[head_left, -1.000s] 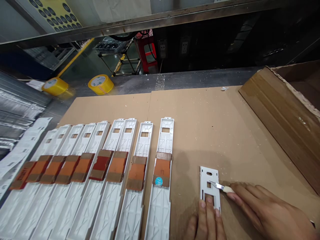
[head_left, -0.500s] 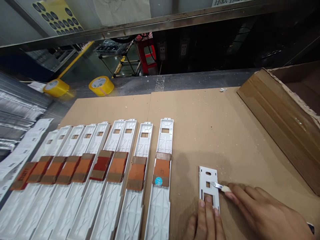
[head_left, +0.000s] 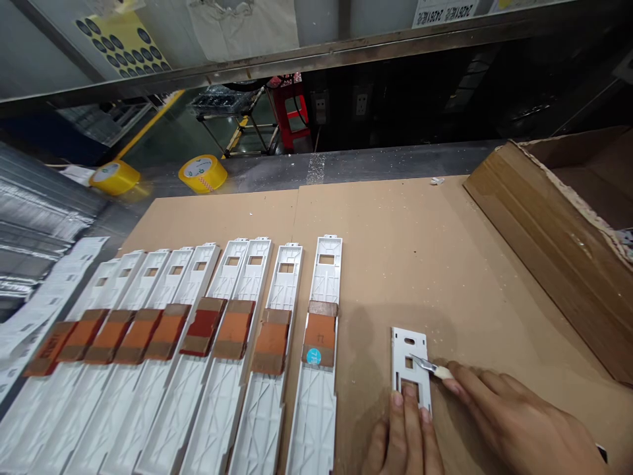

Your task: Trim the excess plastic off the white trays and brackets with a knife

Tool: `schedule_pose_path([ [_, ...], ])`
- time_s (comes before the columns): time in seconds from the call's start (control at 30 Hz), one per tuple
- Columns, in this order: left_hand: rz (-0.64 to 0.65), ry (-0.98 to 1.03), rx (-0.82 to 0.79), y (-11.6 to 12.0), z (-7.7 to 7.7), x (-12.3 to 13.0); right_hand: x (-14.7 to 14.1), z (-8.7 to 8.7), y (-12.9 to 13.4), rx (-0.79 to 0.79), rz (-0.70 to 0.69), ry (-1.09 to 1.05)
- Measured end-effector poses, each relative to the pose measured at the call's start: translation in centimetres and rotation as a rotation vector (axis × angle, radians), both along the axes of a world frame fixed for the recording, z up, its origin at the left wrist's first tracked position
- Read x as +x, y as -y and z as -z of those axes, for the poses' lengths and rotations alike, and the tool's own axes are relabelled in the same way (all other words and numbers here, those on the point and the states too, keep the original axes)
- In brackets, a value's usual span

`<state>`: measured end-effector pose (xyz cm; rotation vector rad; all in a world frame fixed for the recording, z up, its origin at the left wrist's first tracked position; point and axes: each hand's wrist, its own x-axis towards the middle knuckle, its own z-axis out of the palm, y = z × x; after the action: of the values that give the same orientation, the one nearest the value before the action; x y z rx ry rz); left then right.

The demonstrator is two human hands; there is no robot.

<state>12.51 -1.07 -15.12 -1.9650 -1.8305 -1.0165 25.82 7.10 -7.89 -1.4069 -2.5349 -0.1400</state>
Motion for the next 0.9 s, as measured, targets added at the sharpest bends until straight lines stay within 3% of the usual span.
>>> schedule_pose_path([
  [0.47,0.033,-0.007,-0.007,0.1,0.5,-0.2,2.0,1.5,0.7,-0.119,0.181,-0.004],
  [0.57,0.058,0.082,-0.036,0.3,0.7,-0.4,2.9,2.3,1.3,-0.158,0.234,0.043],
  [0.67,0.160,0.271,-0.047,0.6,0.3,-1.1,2.7,3.1,1.5,-0.169,0.316,0.039],
  [0.77,0.350,0.510,-0.237,0.9,-1.0,-2.5,1.7,3.0,1.8,-0.072,0.406,-0.046],
  [0.83,0.434,0.768,-0.385,0.9,-2.3,-3.5,1.1,2.3,2.6,-0.008,0.421,-0.111],
  [0.9,0.430,1.173,-0.485,0.7,-3.7,-4.3,0.4,1.4,4.5,-0.070,0.395,-0.235],
])
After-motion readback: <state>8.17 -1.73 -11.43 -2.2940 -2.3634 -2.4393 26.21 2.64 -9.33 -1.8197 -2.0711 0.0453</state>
